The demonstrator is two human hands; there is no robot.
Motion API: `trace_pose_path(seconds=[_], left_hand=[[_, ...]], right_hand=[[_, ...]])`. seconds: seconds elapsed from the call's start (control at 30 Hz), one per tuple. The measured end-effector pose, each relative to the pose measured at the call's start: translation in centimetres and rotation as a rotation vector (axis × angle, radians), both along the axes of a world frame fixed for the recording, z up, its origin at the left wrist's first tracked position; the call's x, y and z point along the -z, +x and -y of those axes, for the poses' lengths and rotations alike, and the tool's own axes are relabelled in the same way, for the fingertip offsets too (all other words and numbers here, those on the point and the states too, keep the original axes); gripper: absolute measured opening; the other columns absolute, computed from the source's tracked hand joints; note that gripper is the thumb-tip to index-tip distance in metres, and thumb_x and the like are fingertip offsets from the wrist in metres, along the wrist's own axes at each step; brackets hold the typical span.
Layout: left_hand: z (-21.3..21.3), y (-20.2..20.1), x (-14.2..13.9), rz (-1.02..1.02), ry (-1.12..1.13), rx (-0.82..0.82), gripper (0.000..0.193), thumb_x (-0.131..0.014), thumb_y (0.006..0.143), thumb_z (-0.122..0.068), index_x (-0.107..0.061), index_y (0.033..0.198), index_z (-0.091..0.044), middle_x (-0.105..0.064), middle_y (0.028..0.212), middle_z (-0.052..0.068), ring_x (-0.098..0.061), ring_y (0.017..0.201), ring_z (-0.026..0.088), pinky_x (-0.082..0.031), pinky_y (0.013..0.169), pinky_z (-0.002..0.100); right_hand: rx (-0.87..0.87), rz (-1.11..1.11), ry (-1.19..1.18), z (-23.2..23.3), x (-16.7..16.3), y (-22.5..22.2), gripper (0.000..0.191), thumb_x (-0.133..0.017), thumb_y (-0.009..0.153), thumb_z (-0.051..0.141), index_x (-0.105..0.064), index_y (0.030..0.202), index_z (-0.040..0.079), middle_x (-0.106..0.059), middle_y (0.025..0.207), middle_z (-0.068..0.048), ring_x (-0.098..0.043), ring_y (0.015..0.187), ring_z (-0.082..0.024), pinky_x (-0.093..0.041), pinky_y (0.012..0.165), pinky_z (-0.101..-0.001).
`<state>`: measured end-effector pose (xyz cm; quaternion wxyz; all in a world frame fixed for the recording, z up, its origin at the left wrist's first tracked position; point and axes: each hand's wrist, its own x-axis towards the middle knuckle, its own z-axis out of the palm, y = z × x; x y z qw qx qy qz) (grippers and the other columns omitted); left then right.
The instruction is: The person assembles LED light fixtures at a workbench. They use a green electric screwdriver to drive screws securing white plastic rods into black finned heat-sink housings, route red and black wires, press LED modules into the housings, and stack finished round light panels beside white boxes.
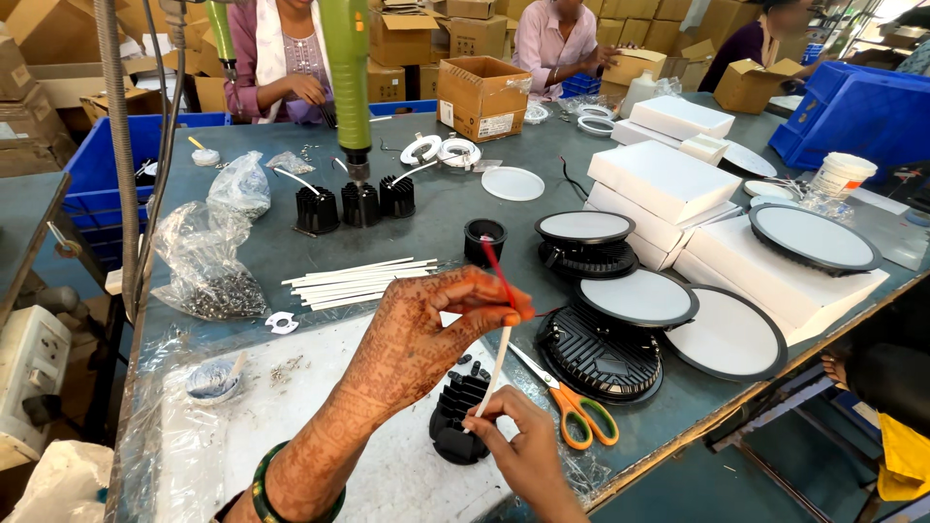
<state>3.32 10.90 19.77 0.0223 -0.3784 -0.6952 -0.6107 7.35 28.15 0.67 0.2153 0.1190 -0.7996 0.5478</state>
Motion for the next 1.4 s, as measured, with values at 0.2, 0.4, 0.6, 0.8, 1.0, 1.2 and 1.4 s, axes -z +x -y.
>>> trace_pose_path(seconds=[0.2,0.4,0.6,0.8,1.0,1.2,1.4], left_hand=[[0.2,0.9,-0.5,-0.052,-0.048,-0.083,0.015,-0.073,0.089,-0.009,-0.079,0.103,-0.007,-0.082,0.095,0.002,-0.078,0.093,0.011,-0.063,0.082,0.028],[0.2,0.9,-0.5,-0.145,0.003,-0.076,0.016,-0.07,0.09,-0.007,-0.077,0.105,-0.008,-0.081,0.097,0.002,-0.079,0.095,0.011,-0.063,0.084,0.028],[-0.2,1.0,-0.1,-0.145,-0.02,-0.083,0.014,-0.076,0.09,-0.013,-0.077,0.104,-0.008,-0.081,0.094,0.002,-0.079,0.088,0.011,-0.061,0.078,0.028],[0.3,0.6,-0.6,-0.166,-0.031,-0.082,0.015,-0.077,0.089,-0.013,-0.077,0.103,-0.007,-0.08,0.093,0.003,-0.078,0.085,0.01,-0.063,0.076,0.028],[0.1,0.4,-0.5,-0.178,-0.03,-0.084,0.014,-0.076,0.09,-0.013,-0.076,0.103,-0.007,-0.08,0.093,0.003,-0.077,0.085,0.01,-0.063,0.075,0.027],[0.4,0.3,-0.8,-0.217,-0.07,-0.113,0.015,-0.077,0.089,-0.016,-0.077,0.102,-0.008,-0.08,0.091,0.002,-0.077,0.081,0.01,-0.063,0.075,0.026],[0.5,-1.3,-0.5,-0.127,-0.102,-0.198,0.013,-0.076,0.089,-0.016,-0.078,0.099,-0.009,-0.082,0.09,0.0,-0.079,0.087,0.008,-0.063,0.076,0.026]], right_hand=[[0.084,0.144,0.007,0.9,-0.2,0.2,0.027,-0.091,0.075,0.011,-0.067,0.078,-0.002,-0.066,0.076,-0.009,-0.063,0.073,-0.02,-0.05,0.069,-0.0308],[-0.149,-0.128,0.038,-0.2,-1.0,0.4,0.011,-0.075,0.086,0.003,-0.076,0.097,0.0,-0.072,0.099,-0.008,-0.07,0.095,-0.02,-0.053,0.084,-0.0308],[0.042,0.082,0.07,0.4,-0.5,-0.2,0.02,-0.084,0.082,0.01,-0.067,0.083,0.0,-0.066,0.084,-0.007,-0.069,0.075,-0.019,-0.054,0.07,-0.0316],[-0.159,0.002,0.003,0.1,-1.2,-0.4,0.022,-0.077,0.083,0.006,-0.074,0.104,0.002,-0.07,0.103,-0.006,-0.066,0.097,-0.018,-0.053,0.081,-0.0326],[-0.029,-0.04,0.11,0.8,-0.3,-0.7,0.017,-0.084,0.078,0.011,-0.07,0.078,0.002,-0.07,0.092,-0.005,-0.064,0.091,-0.022,-0.054,0.075,-0.0342],[0.071,-0.111,0.235,1.3,0.2,-1.0,0.038,-0.092,0.069,0.024,-0.061,0.07,0.002,-0.061,0.083,-0.007,-0.057,0.083,-0.026,-0.048,0.072,-0.0391],[0.073,-0.157,0.209,1.5,0.4,-0.7,0.036,-0.093,0.07,0.025,-0.065,0.083,0.005,-0.065,0.09,-0.005,-0.061,0.09,-0.025,-0.05,0.077,-0.0372]])
